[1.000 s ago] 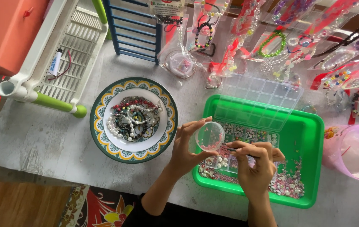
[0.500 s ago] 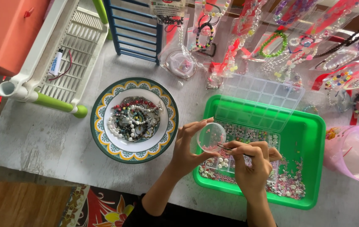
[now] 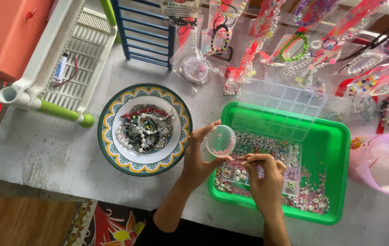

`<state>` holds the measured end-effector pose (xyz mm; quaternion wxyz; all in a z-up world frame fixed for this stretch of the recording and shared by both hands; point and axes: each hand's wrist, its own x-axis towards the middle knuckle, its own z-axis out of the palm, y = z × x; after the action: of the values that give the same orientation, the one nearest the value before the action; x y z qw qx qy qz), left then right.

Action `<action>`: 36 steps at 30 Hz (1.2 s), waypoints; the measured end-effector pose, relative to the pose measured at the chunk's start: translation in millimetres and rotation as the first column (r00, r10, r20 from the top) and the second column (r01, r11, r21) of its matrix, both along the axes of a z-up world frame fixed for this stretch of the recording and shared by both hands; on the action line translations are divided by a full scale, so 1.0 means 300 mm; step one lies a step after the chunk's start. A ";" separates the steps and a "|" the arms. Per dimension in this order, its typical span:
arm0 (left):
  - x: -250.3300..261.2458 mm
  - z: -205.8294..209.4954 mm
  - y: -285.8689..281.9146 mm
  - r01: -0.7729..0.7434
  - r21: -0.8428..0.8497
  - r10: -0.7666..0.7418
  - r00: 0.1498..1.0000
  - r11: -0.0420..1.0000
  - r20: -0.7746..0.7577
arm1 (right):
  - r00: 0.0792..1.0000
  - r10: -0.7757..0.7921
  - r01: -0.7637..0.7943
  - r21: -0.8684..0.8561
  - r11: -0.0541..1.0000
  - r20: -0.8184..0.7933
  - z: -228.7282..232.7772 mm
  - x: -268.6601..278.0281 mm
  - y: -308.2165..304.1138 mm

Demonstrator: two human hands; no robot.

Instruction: Using a bead picker tool to transfer individual small beads from a tray into a small circular container.

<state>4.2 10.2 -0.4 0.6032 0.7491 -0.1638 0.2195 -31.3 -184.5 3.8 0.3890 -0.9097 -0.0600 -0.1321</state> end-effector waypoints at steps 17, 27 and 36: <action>-0.118 0.095 -0.036 -0.061 -0.168 0.057 0.998 0.984 -0.025 | 0.963 -0.268 0.208 0.663 0.719 -0.012 0.005 -0.258 -0.249; -0.211 0.271 -0.148 0.146 -0.155 -0.152 0.988 0.977 -0.028 | 0.969 -0.203 0.036 0.737 0.675 0.139 0.171 -0.282 -0.325; -0.151 0.302 -0.232 0.323 -0.147 -0.311 0.945 0.935 0.098 | 0.906 0.108 -0.338 0.545 0.767 0.409 0.328 -0.119 -0.287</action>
<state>-41.2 -59.6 90.1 0.6828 0.6531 -0.2862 0.1593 -67.0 -270.8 102.3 0.6543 -0.6842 -0.1932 -0.2578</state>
